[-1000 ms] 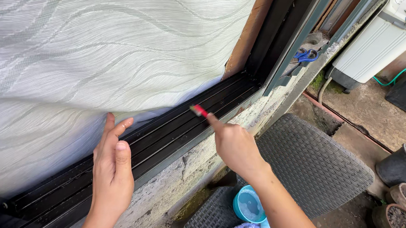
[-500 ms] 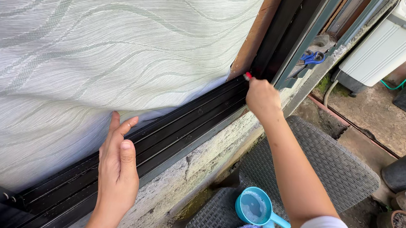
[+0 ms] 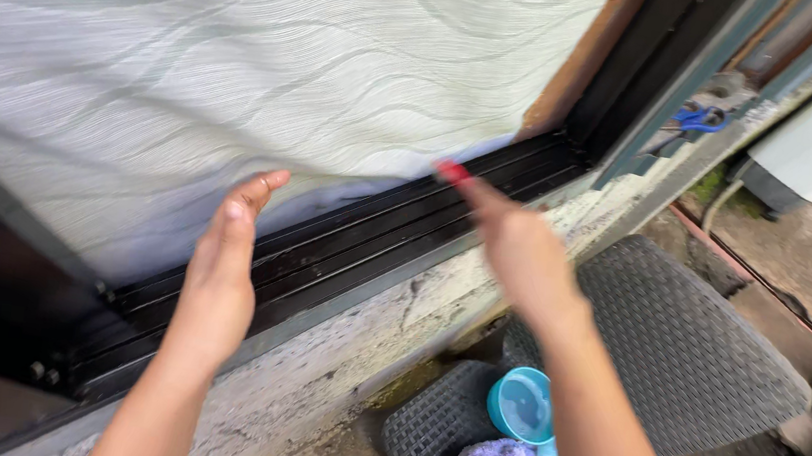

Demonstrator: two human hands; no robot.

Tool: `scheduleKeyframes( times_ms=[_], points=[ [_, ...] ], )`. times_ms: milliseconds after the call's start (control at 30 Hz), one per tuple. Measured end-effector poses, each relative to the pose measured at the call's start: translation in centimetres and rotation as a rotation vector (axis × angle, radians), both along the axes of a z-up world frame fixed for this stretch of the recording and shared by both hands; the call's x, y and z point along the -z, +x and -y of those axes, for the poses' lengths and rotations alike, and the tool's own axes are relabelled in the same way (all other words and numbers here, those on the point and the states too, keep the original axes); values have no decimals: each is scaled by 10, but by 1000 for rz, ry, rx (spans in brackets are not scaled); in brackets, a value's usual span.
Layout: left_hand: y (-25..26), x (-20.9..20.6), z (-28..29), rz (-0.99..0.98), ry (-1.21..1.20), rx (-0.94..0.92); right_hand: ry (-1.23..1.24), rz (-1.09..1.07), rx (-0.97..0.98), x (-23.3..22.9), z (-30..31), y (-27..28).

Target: The person cleans a window frame by dipping a toothbrush into a bowl of water and scrubbing the black metal tracks.

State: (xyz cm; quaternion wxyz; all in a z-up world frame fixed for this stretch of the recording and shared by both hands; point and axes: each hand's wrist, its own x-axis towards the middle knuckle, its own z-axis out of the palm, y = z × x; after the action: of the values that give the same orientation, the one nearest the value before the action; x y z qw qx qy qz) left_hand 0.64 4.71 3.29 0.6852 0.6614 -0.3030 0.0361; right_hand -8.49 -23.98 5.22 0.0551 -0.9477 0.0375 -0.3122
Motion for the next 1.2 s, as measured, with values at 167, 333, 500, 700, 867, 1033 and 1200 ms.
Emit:
scheduleKeyframes(
  times_ms=[167,333,500,700,867,1033,1200],
  points=[
    [-14,-24,-38,-146,-97,58,-48,-133,209,4,-6,-5],
    [-22,-38,-56,-68,-176,85,-180,-230,-261,28,-111,-14],
    [-34,-42,-74,-50,-95,66,-64,-234,-513,2,-151,-1],
    [-36,-44,-94,19,-126,91,-22,-161,-735,-1,-191,9],
    [-39,-42,-97,-25,-113,97,-176,-266,-575,-1,-179,1],
    [-41,-43,-101,-73,-87,108,2,-168,-604,-25,-145,-7],
    [-39,-40,-104,1,-147,169,-41,-275,-795,0,-204,1]
  ],
)
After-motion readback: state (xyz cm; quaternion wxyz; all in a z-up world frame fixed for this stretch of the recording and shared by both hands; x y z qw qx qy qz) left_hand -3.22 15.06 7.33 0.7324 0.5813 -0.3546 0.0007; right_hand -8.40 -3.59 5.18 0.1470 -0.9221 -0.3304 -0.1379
